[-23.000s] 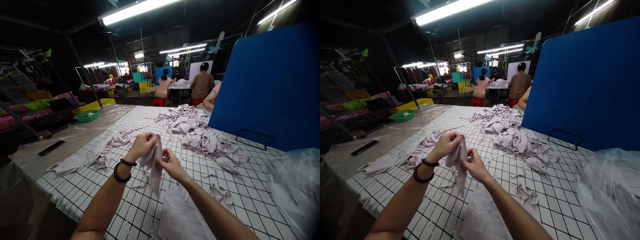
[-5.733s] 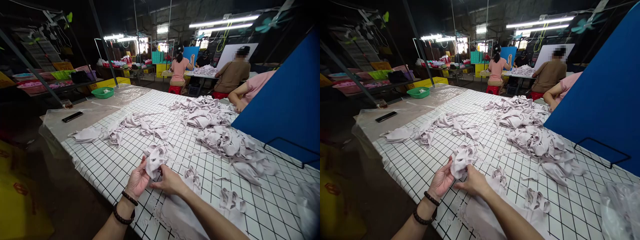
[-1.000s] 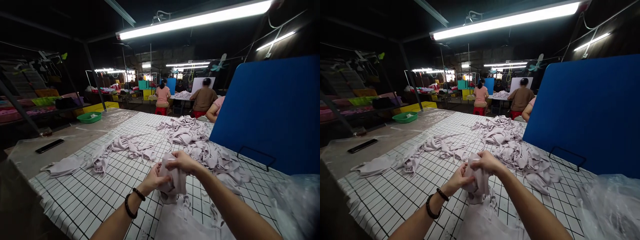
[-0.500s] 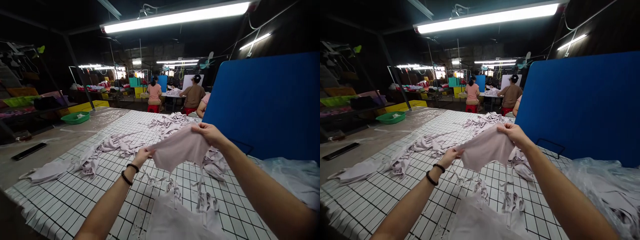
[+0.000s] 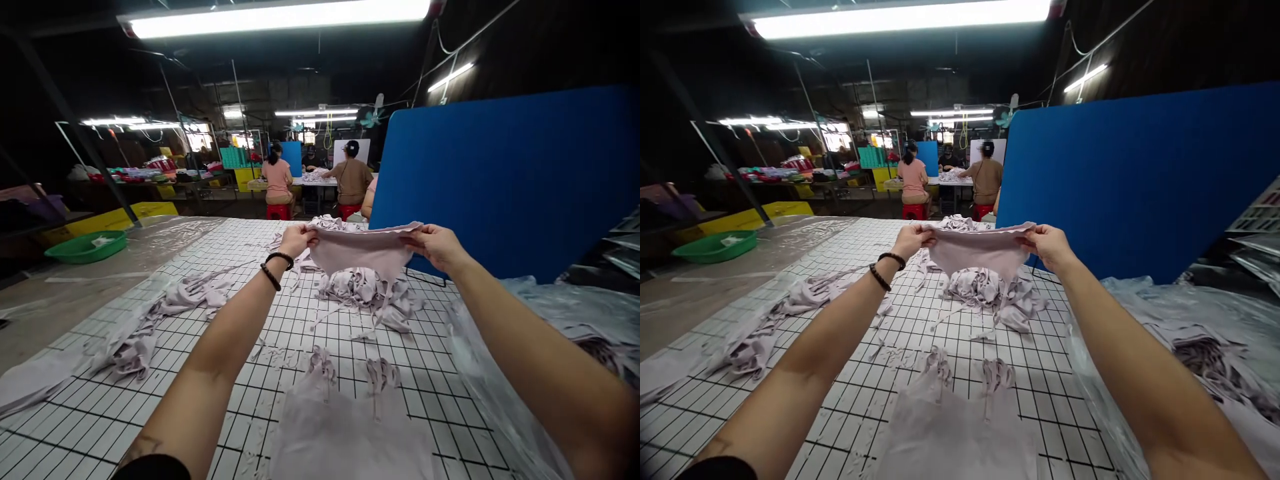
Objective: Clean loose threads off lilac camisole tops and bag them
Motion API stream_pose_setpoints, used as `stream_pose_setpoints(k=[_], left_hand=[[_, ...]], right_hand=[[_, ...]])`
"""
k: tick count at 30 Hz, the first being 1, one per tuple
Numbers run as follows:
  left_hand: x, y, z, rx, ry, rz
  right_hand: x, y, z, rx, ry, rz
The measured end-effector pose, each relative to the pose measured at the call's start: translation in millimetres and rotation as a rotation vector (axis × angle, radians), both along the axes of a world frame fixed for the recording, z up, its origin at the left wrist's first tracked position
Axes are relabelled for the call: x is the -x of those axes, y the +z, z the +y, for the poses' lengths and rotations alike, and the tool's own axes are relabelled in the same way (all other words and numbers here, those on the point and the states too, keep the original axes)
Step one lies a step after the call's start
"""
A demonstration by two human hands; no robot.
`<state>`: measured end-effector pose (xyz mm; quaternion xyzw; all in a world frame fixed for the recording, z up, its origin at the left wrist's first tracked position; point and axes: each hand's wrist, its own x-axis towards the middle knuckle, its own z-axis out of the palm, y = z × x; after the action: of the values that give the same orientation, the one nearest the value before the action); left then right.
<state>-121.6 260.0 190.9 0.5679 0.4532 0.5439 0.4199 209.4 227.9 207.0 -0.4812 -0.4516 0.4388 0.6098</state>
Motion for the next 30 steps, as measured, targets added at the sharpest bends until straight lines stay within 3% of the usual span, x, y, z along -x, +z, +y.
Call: stream_pose_setpoints(k=[3,6,9,12,15,19,24,30], left_hand=[[-5,-10.2,-19,0.008,-0.042,-0.016],[7,-40.6,-66,0.059,-0.090,0.029],[26,-86.6,-132,0.164,-0.204,0.252],[41,-133.6,-197,0.256,-0.325,0.378],[51,-166.4,-245,0.280,-0.353,0.504],[63,-181.5,-279,0.119,-0.323,0.649],[72,-181.4,-305,-0.073,-0.308,0.752],[69,-202.1,-338,-0.232,-0.367,0.920]], right_hand=[[-6,-6.7,-24,-0.010,0.018,-0.053],[-14,-31.4,-69,0.004,0.081,-0.191],[-20,-77.5,-132,0.179,0.278,-0.455],[-17,-132.8,-197,0.319,0.504,-0.552],[-7,-173.5,-248,0.386,0.578,-0.662],[-2,-189.2,-284,0.273,0.459,-0.804],[-12,-188.6,-311,-0.098,0.232,-0.927],[-15,-208.0,-342,-0.291,0.318,-1.231]])
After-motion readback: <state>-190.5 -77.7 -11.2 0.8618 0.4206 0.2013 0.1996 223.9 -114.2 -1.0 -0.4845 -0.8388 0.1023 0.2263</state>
